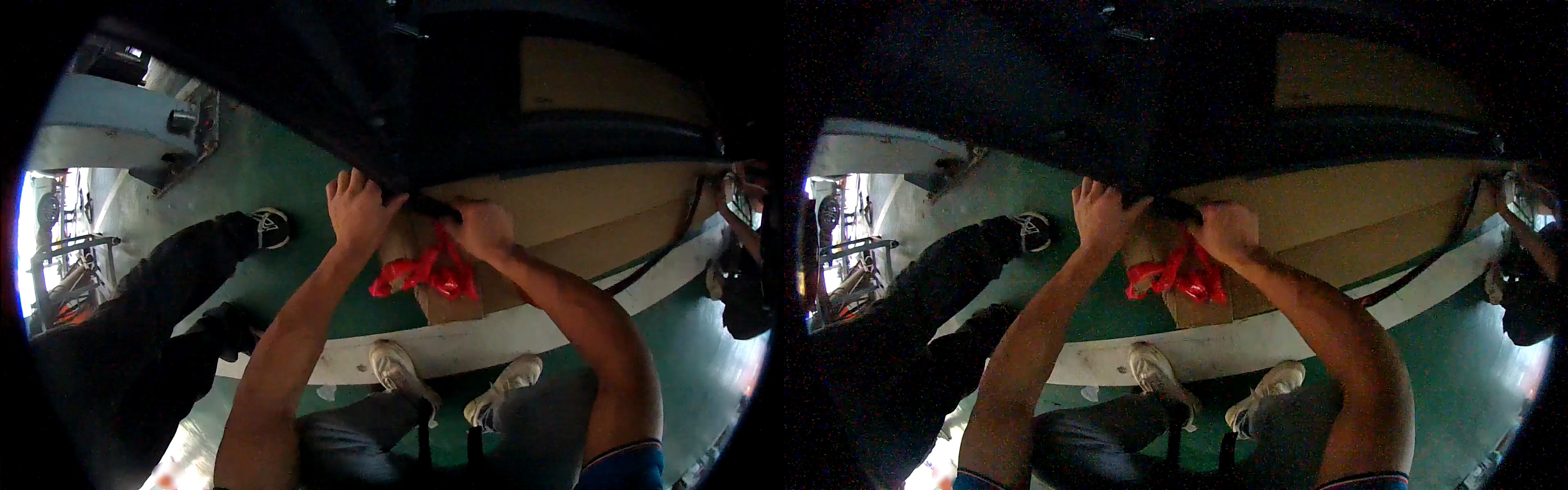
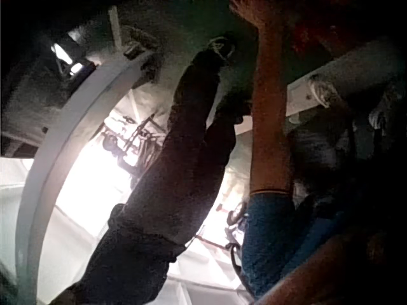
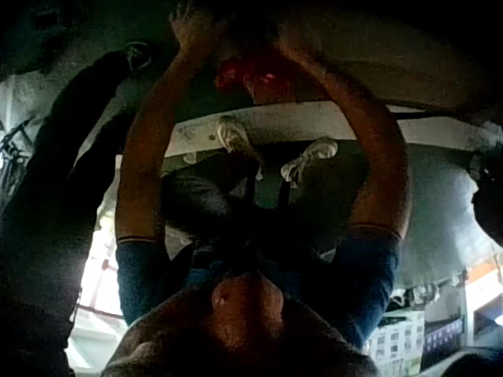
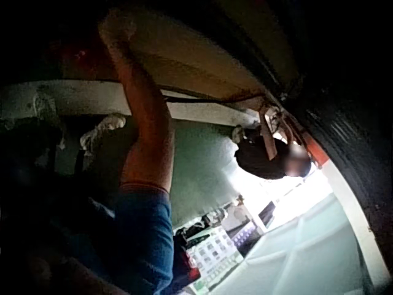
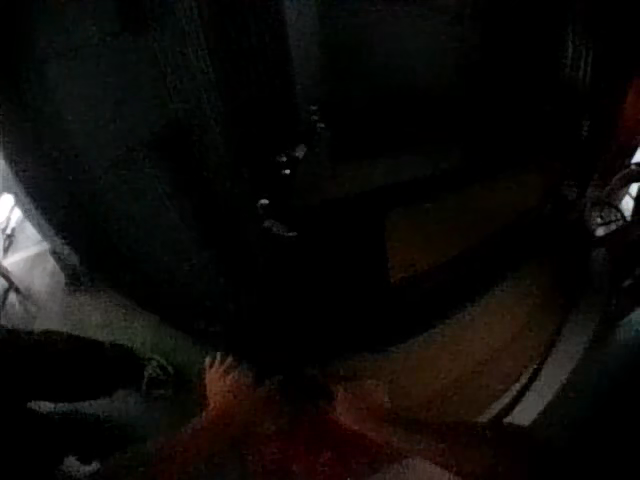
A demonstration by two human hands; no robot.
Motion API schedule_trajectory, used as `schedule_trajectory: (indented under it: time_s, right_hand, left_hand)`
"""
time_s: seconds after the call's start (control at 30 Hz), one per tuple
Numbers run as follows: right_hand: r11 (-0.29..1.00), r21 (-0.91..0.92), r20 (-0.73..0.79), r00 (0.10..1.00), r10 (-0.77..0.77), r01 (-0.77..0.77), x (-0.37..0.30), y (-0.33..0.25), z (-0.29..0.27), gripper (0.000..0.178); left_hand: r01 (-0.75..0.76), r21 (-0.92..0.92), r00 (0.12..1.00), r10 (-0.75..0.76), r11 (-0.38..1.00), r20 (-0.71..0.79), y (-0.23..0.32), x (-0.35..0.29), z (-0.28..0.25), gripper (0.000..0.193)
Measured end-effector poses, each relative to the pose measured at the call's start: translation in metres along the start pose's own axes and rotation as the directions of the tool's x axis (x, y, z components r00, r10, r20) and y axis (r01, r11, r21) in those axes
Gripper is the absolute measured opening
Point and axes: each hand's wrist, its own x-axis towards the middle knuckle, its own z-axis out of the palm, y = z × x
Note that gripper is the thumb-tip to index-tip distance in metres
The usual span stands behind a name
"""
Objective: The person installs a black rubber weatherstrip along the edge of a car door frame. They press the strip into place by hand, working along the perimeter of the door while another person stands nearby.
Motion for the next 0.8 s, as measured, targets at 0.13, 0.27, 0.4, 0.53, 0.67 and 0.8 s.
schedule_trajectory:
  time_s: [0.13,0.27,0.4,0.53,0.67,0.8]
  right_hand:
    - [0.994,0.084,-0.003,0.997,-0.071,0.071,0.001,0.023,0.025,0.039]
    - [0.963,0.214,0.051,0.983,-0.176,0.161,0.019,0.026,0.02,0.04]
    - [0.988,-0.034,-0.012,0.988,-0.154,0.153,0.007,0.013,0.018,0.033]
    - [0.916,-0.259,-0.152,0.923,-0.352,0.307,0.009,0.015,0.016,0.027]
    - [0.877,-0.335,-0.153,0.898,-0.412,0.345,0.012,0.019,0.023,0.025]
    - [0.915,-0.29,-0.013,0.955,-0.297,0.28,0.016,0.026,0.023,0.025]
  left_hand:
    - [0.033,-0.012,0.999,-0.033,0.999,0.004,0.003,-0.008,0.006,0.041]
    - [0.062,0.005,0.998,-0.063,0.998,0.026,0.005,-0.002,-0.001,0.04]
    - [0.181,0.036,0.983,-0.18,0.983,-0.029,0.012,-0.015,0.007,0.052]
    - [0.374,-0.005,0.921,-0.372,0.927,-0.113,0.035,-0.021,0.012,0.071]
    - [0.477,-0.076,0.872,-0.482,0.876,-0.09,0.043,-0.024,0.008,0.076]
    - [0.529,-0.204,0.795,-0.565,0.824,-0.221,0.068,-0.033,0.003,0.058]
